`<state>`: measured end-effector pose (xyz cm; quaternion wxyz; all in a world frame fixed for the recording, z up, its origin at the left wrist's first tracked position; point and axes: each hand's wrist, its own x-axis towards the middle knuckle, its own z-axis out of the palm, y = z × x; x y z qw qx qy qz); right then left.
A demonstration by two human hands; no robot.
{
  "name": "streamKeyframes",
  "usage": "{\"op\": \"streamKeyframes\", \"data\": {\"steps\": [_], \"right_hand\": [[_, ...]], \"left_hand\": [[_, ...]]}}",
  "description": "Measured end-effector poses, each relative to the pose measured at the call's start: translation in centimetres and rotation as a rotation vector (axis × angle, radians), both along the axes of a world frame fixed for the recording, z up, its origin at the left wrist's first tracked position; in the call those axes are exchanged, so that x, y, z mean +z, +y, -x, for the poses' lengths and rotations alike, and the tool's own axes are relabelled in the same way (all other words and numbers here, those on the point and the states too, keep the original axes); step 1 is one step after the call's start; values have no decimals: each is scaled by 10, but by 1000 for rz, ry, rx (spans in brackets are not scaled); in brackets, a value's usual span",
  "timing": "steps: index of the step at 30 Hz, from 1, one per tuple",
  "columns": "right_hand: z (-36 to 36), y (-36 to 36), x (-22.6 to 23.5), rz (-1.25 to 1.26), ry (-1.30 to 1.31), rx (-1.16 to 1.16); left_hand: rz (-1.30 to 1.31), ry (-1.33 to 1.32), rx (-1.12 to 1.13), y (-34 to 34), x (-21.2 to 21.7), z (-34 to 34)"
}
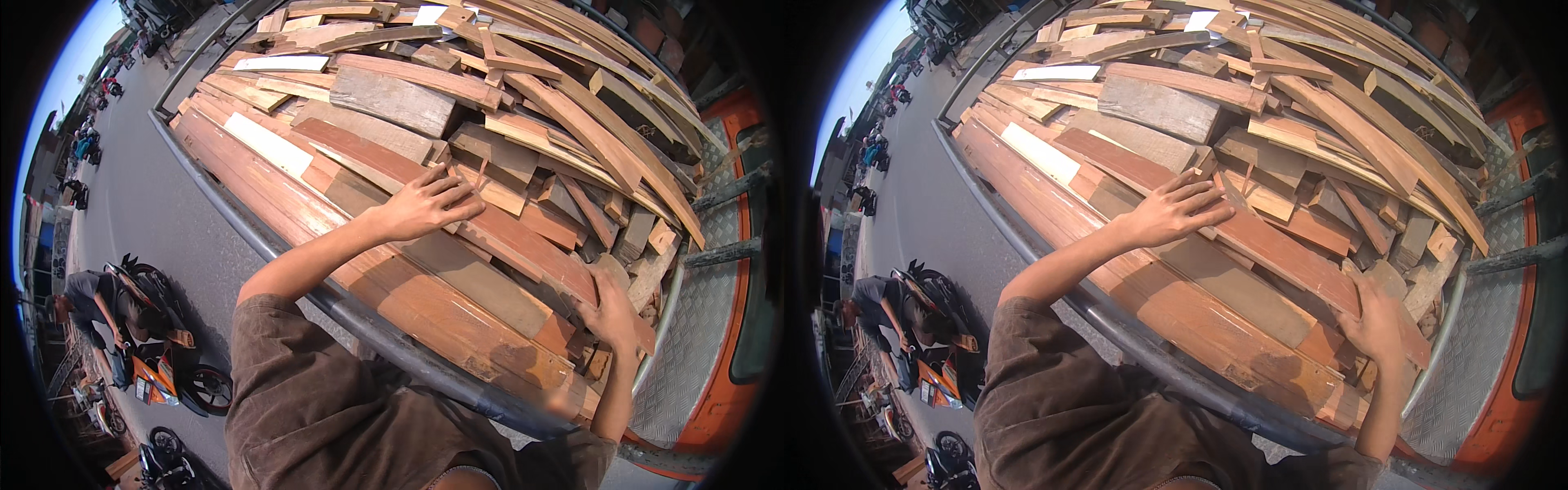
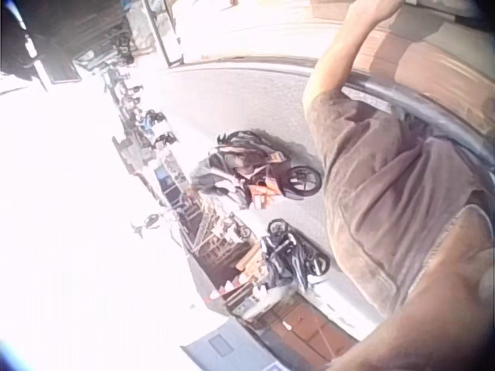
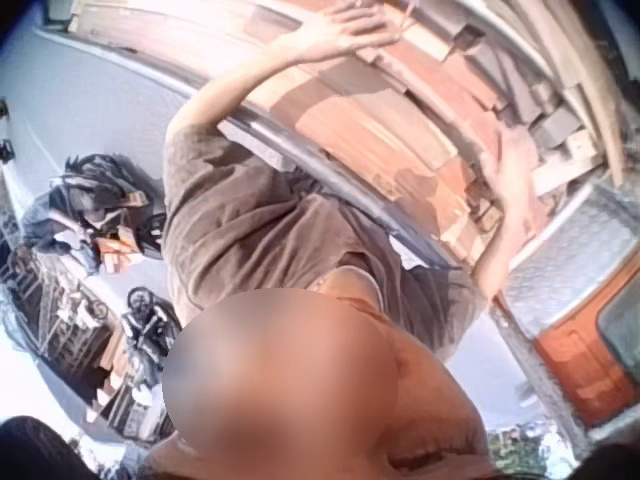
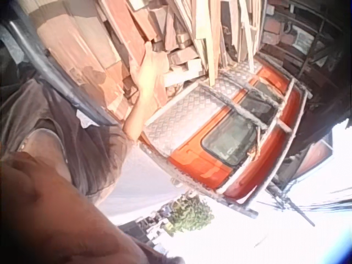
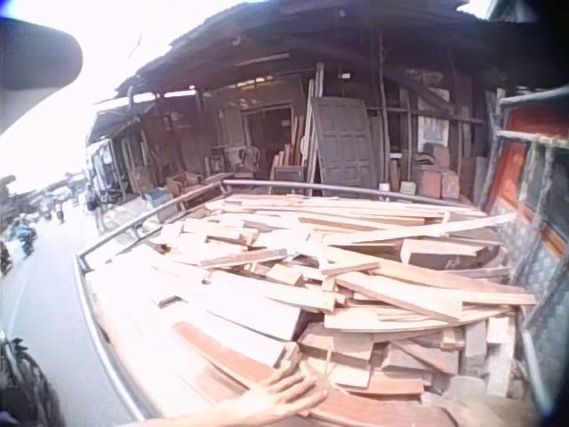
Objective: The person sorts through a large pile of wooden planks and scraps in the back of a truck, picking up and moving pieces by hand. They then walk into a cluttered workshop area and continue sorting through a pile of wood scraps and debris on the floor.
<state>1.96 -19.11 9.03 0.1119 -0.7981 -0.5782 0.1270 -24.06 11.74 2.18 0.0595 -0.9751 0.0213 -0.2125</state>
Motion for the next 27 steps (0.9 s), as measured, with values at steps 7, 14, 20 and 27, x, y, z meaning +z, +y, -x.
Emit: {"op": "streamKeyframes", "data": {"steps": [7, 14, 20, 27], "right_hand": [[90, 95, -28, -43, 108, 19], [187, 197, -52, -4, 142, -10], [274, 338, -43, 111, 230, 18], [298, 367, -57, 78, 22, 28]], "left_hand": [[296, 307, 186, 74, 21, 95], [280, 335, 266, 175, 20, 187], [274, 414, 499, 287, 36, 260], [512, 547, 416, 340, -10, 300]]}}
